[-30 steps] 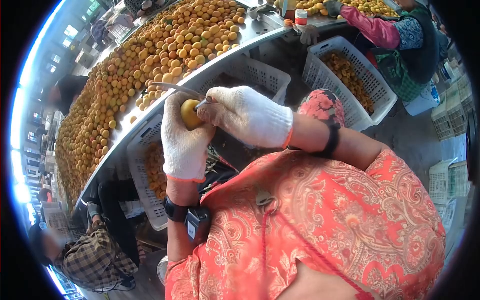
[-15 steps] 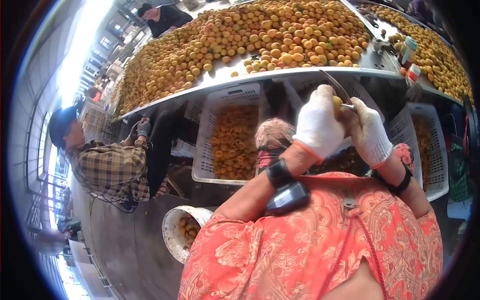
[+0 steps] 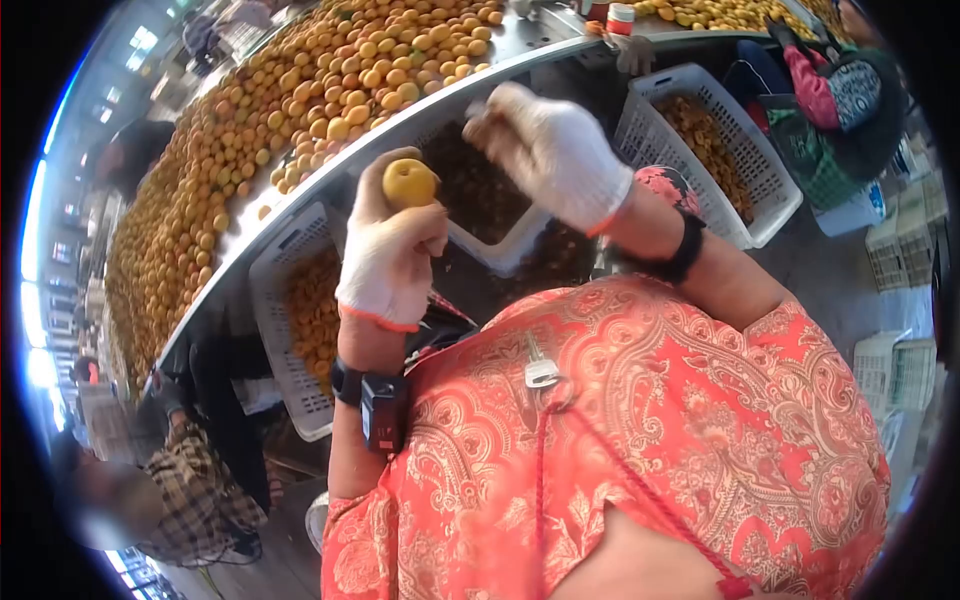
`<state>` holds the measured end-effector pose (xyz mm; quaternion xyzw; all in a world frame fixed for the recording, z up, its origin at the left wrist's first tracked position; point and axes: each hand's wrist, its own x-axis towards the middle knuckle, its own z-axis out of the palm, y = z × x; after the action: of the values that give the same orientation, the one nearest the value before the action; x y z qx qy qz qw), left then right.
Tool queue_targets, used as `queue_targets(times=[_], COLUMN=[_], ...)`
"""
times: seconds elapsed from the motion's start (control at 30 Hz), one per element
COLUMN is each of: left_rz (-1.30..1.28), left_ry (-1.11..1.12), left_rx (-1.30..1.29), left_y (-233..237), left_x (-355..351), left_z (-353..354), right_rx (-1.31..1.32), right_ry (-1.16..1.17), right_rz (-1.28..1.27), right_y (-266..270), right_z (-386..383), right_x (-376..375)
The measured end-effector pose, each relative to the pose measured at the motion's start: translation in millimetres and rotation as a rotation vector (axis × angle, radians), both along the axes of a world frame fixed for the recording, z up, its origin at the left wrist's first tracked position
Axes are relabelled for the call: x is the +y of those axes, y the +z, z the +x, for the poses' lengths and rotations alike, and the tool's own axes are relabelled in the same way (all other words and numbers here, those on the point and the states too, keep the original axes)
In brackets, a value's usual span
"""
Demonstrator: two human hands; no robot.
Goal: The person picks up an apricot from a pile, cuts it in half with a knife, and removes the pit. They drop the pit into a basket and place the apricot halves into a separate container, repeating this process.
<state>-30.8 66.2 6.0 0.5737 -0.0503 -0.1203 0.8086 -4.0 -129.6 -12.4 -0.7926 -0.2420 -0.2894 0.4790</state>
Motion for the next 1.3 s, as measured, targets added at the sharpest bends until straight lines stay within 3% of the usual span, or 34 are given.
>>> queue_targets(times=[0.03,0.07,0.1,0.17,0.53,0.6,0.7,0.8,1.1,1.17,1.23,1.3], left_rz=[-0.088,-0.174,-0.171,-0.282,-0.123,0.006,0.052,0.199,0.282,0.469,0.505,0.63], left_ry=[0.009,0.001,-0.005,0.004,0.101,0.15,0.087,0.085,0.043,0.127,0.182,0.219], left_rx=[-0.03,-0.027,-0.031,-0.08,-0.207,-0.2,-0.202,-0.227,-0.24,-0.314,-0.543,-0.4], left_y=[3,7,8,9,19,26,24,22,8,4,-2,8], left_x=[-2,-4,-6,-8,-13,-16,-14,-23,-20,-22,-23,-26], left_z=[1,1,1,-1,0,-5,-6,-9,-2,-1,6,3], right_rx=[0.104,0.186,0.179,0.348,0.284,0.385,0.457,0.453,0.559,0.532,0.522,0.496], right_ry=[0.2,0.24,0.072,0.14,0.165,0.33,0.312,0.316,0.439,0.382,0.352,0.295], right_rz=[0.209,0.266,-0.128,-0.124,-0.094,0.2,0.176,0.201,0.289,0.26,0.254,0.209], right_y=[-8,-7,1,15,4,-9,26,26,15,20,14,13], right_z=[-3,-14,-23,-42,-43,-35,-48,-43,-40,-44,-40,-36], right_x=[8,12,6,4,4,7,0,2,8,12,16,19])
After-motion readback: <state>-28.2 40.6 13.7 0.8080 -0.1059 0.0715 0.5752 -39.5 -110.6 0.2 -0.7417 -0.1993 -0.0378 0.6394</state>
